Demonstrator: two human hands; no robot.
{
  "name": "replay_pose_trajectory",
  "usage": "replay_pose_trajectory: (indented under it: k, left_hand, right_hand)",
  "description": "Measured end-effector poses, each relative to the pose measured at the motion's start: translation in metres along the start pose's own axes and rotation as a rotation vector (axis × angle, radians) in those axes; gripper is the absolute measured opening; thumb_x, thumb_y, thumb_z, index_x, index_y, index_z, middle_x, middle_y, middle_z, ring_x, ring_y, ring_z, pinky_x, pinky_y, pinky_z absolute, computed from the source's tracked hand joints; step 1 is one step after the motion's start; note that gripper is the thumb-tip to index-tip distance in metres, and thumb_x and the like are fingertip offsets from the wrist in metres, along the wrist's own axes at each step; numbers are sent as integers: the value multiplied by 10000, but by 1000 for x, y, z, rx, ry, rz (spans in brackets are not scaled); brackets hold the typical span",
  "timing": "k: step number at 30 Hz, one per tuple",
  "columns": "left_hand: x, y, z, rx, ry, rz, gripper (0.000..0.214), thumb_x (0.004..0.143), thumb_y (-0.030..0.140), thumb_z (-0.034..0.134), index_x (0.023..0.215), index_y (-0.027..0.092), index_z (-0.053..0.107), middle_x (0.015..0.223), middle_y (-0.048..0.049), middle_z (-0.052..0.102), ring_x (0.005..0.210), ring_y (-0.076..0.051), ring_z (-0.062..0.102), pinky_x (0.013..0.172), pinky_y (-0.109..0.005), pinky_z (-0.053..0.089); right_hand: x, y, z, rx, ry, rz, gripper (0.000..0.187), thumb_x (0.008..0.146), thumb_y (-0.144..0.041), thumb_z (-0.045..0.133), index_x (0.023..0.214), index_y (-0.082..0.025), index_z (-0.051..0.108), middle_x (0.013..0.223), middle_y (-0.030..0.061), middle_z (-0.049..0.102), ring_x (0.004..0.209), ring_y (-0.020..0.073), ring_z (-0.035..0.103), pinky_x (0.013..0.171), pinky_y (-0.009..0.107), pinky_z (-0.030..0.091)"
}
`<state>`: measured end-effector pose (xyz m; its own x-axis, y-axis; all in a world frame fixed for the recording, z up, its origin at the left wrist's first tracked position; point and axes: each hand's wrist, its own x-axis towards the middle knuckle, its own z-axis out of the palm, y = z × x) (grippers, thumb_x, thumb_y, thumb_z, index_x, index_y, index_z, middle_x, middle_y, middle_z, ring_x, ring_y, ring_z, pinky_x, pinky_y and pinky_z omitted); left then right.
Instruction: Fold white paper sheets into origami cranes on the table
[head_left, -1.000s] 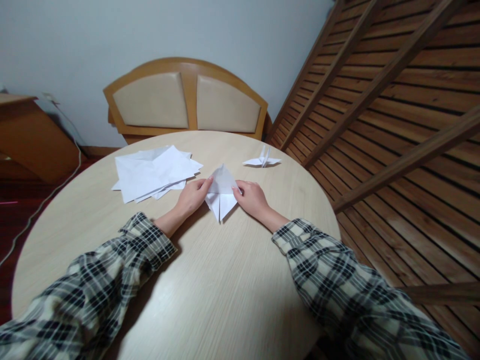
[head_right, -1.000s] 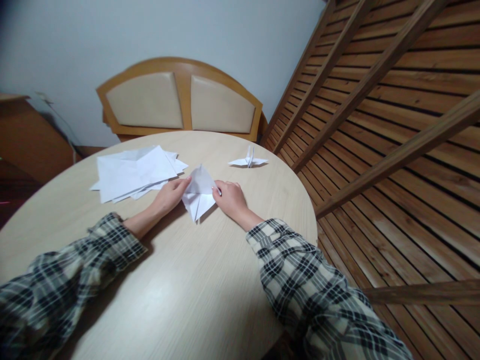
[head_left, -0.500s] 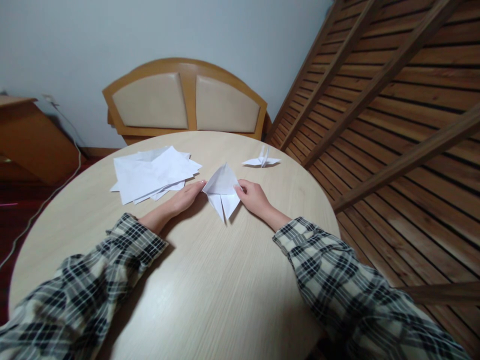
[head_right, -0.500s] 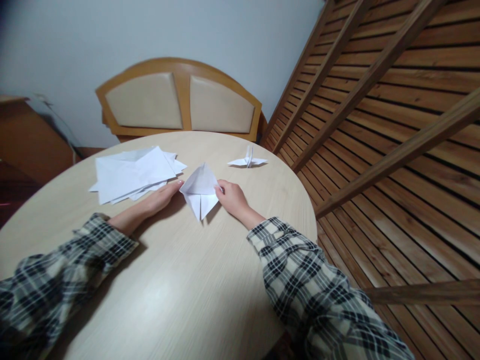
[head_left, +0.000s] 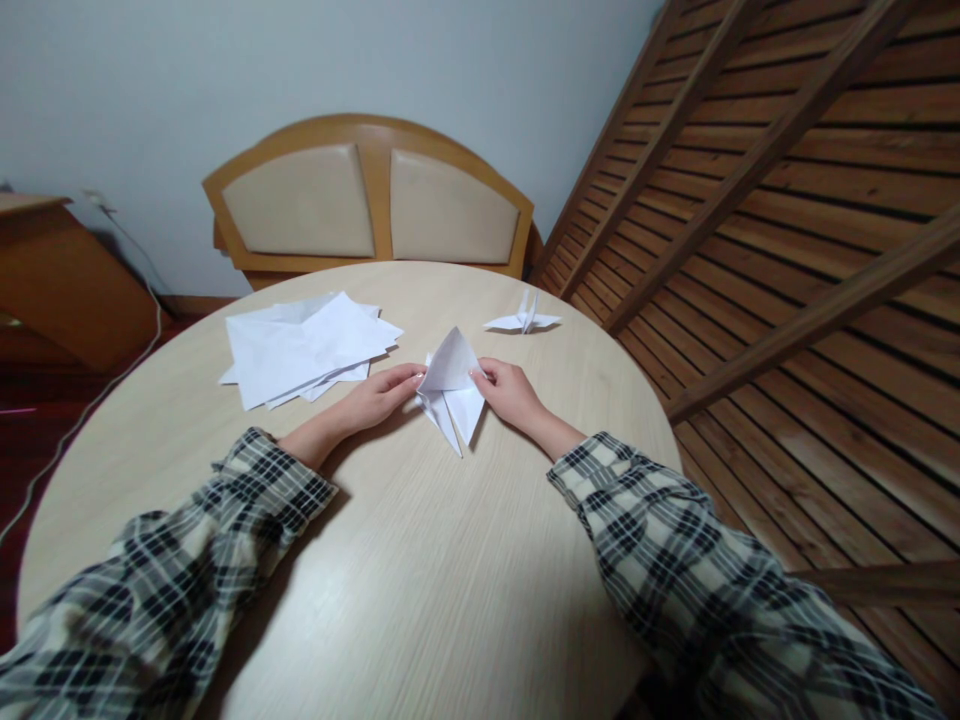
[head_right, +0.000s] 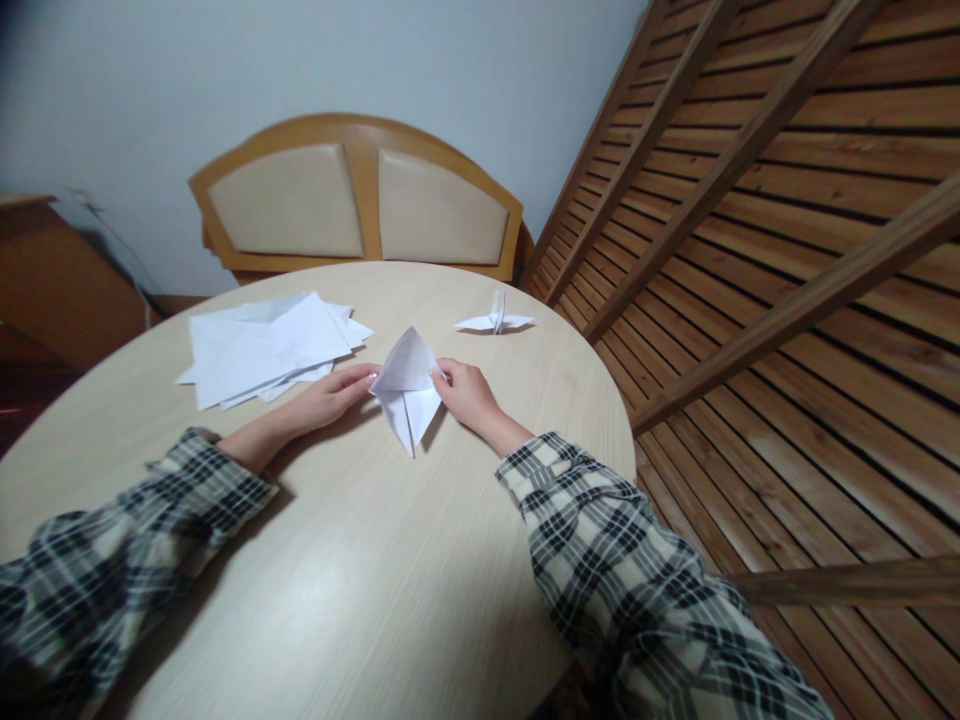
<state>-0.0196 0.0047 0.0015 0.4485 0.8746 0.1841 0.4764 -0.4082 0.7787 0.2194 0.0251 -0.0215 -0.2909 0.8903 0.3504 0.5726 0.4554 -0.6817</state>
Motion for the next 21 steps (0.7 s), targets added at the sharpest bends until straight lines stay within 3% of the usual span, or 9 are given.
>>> replay_pose_trajectory:
  k: [9,21]
  left_hand:
    - [2,-5,4,-25,-30,35,274,906,376,522,994,149,646,925,-82,658,859,-205,584,802,-358,485]
    - [6,-11,7,23,8,-4,203,875,357,557,865,169,630,807,-49,611,796,-191,537,707,-327,434]
  right_hand:
    - [-2,-4,3,19,-17,-28,227,909,-290,495,867,-179,689,806,35,687,692,152,574,656,267,398]
    - [-3,-11,4,-59,-22,-69,219,918,-244,498,878,-180,703,836,44,708,724,157,601,680,274,410]
